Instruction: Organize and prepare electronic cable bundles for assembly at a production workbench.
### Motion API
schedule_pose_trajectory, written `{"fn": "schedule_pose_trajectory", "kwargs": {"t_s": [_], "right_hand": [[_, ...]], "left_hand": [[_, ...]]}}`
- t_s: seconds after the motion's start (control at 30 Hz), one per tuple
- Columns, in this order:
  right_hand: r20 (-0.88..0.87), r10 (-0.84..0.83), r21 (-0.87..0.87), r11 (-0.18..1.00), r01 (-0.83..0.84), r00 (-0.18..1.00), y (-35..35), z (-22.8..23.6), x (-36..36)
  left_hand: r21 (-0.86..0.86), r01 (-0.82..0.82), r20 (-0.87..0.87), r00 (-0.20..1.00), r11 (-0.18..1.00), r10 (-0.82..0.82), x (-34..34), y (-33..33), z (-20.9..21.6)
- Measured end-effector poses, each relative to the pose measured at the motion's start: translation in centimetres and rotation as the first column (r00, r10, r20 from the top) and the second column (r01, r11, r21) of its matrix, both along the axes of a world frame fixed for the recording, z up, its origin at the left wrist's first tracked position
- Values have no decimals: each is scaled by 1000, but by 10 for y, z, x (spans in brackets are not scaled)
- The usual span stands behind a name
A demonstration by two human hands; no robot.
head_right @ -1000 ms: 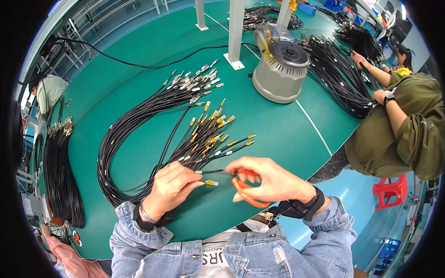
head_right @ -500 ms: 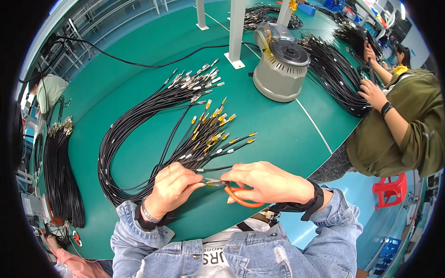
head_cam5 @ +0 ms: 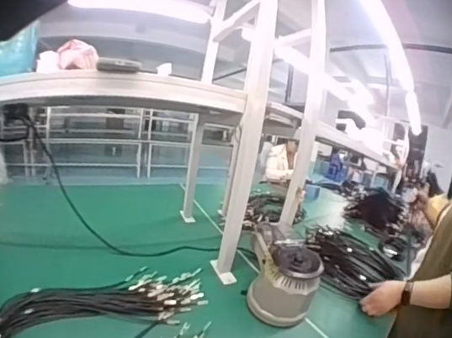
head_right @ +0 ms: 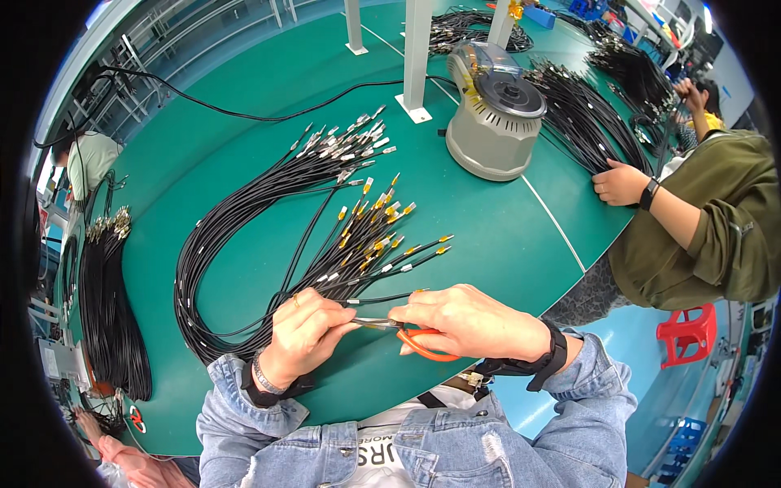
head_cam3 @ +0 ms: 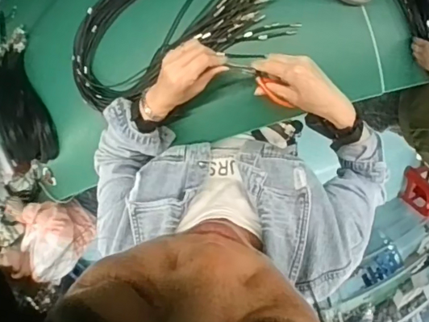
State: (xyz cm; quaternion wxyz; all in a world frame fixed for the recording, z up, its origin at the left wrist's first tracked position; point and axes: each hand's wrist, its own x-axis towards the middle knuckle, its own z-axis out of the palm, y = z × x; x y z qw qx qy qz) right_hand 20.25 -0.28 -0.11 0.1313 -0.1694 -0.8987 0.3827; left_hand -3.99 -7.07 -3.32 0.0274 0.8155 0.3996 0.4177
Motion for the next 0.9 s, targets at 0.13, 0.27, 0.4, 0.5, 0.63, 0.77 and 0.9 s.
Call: {"fn": "schedule_pose_trajectory", "kwargs": {"t_s": [0.13, 0.27, 0.4, 0.5, 0.63, 0.77, 0.9], "right_hand": [[-49, -35, -41, 999, 33, 998, 1, -2, 2], [-97, -188, -124, 977, 176, 977, 7, -8, 7], [11, -468, -114, 877, 466, 884, 21, -18, 23], [117, -646, -8, 759, 651, 754, 25, -22, 32], [75, -559, -181, 807, 563, 826, 16, -11, 34], [50, -279, -158, 946, 283, 959, 3, 5, 18], [-39, -144, 8, 989, 144, 989, 2, 7, 11]], "left_hand": [[-6, -1, -15, 1000, 1000, 1, 1, 1, 2], [-7, -10, -28, 1000, 1000, 10, 1, 2, 3], [-6, -11, 3, 1000, 1000, 11, 5, 2, 7], [2, -17, 29, 999, 1000, 17, 9, 3, 9], [-1, -16, 10, 1000, 1000, 16, 10, 5, 10], [2, -9, -10, 1000, 1000, 9, 11, 6, 12], [10, -15, -36, 999, 1000, 15, 13, 6, 11]]}}
